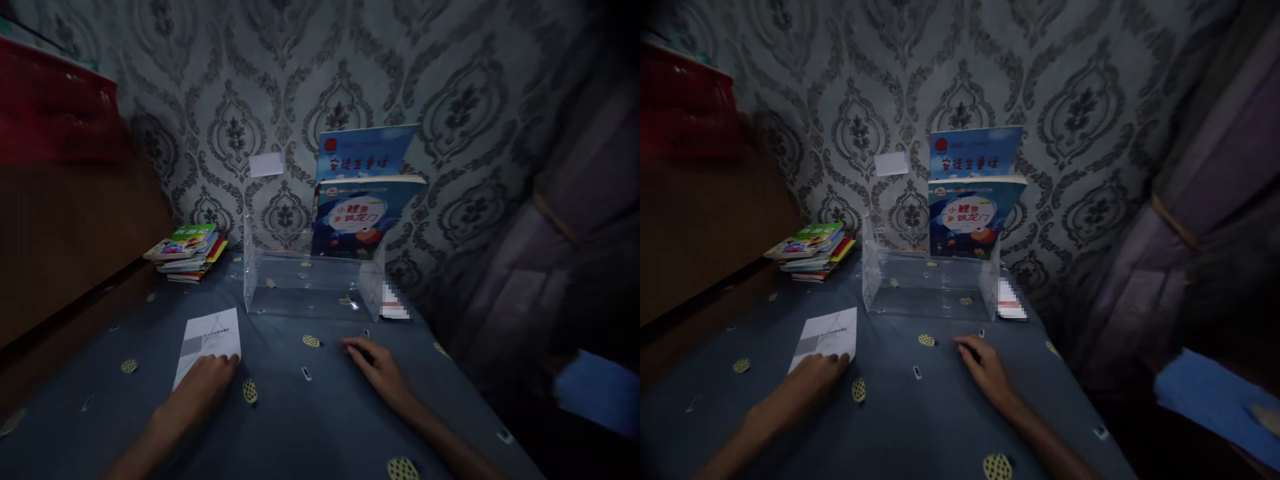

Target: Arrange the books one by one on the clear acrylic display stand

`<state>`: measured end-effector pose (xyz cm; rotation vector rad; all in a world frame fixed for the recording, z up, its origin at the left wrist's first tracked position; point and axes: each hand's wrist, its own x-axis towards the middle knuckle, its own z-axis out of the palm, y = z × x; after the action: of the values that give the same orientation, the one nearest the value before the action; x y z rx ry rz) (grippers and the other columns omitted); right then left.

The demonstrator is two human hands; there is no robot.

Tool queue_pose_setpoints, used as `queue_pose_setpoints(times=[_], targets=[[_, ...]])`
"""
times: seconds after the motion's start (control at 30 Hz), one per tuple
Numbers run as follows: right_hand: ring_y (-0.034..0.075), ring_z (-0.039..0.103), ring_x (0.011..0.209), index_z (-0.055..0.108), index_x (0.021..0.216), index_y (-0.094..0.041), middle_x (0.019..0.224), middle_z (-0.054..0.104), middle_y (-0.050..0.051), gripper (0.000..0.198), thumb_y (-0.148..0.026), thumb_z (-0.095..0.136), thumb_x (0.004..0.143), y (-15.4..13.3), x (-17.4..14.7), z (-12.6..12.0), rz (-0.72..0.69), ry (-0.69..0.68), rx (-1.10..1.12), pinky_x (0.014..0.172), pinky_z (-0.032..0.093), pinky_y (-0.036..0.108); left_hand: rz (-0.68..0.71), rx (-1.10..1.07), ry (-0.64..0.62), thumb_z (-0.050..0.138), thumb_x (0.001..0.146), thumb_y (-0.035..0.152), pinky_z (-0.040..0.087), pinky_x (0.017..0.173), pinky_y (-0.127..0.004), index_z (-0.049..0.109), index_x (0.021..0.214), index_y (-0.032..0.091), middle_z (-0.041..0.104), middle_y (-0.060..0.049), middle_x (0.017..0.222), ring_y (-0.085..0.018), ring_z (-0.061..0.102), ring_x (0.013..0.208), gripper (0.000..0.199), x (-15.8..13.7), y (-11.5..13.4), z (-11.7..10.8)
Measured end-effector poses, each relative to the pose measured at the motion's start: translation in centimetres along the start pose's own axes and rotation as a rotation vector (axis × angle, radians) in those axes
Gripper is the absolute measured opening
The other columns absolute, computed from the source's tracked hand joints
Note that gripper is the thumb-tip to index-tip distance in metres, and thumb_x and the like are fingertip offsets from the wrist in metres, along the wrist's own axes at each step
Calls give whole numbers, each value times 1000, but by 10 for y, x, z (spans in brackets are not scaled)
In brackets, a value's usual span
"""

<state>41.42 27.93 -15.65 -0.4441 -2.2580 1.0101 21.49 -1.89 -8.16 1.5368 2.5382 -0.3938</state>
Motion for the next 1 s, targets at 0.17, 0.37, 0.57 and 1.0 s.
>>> queue_pose_setpoints(times=[0.17, 0.37, 0.57, 1.0], targets=[[25, 74, 83, 77, 90, -23, 87, 78, 8, 28, -35, 51, 91, 0, -4, 3, -71, -19, -15, 77, 61, 38, 243, 35, 10, 42, 92, 1, 58, 75, -38, 62, 120, 12, 73, -19, 101, -30, 75, 90, 36, -2, 70, 15], [25, 74, 94, 75, 100, -23, 99, 77, 9, 27, -26, 49, 96, 1, -9, -2, -200, 95, -59, 84, 62, 39, 738, 69, 330, 58, 98, 21, 61, 84, -38, 62, 116, 18, 73, -13, 117, -30, 71, 110, 18, 13, 118, 32], [25, 74, 95, 73, 108, -22, 96, 77, 8, 28, -19, 48, 97, 5, -14, -10, -301, 119, -182, 91, 60, 44, 805, -81, 447, 50, 103, 23, 43, 117, -44, 64, 116, 24, 67, -5, 138, -23, 56, 137, 19, 34, 71, 28], [24, 62, 129, 67, 128, -21, 132, 70, 13, 30, -24, 53, 102, -28, -35, 13, -438, -305, -357, 112, 49, 46, 635, -68, 225, 47, 99, 22, 46, 111, -53, 65, 119, 19, 69, -14, 132, -29, 66, 123, 27, 34, 62, -12]])
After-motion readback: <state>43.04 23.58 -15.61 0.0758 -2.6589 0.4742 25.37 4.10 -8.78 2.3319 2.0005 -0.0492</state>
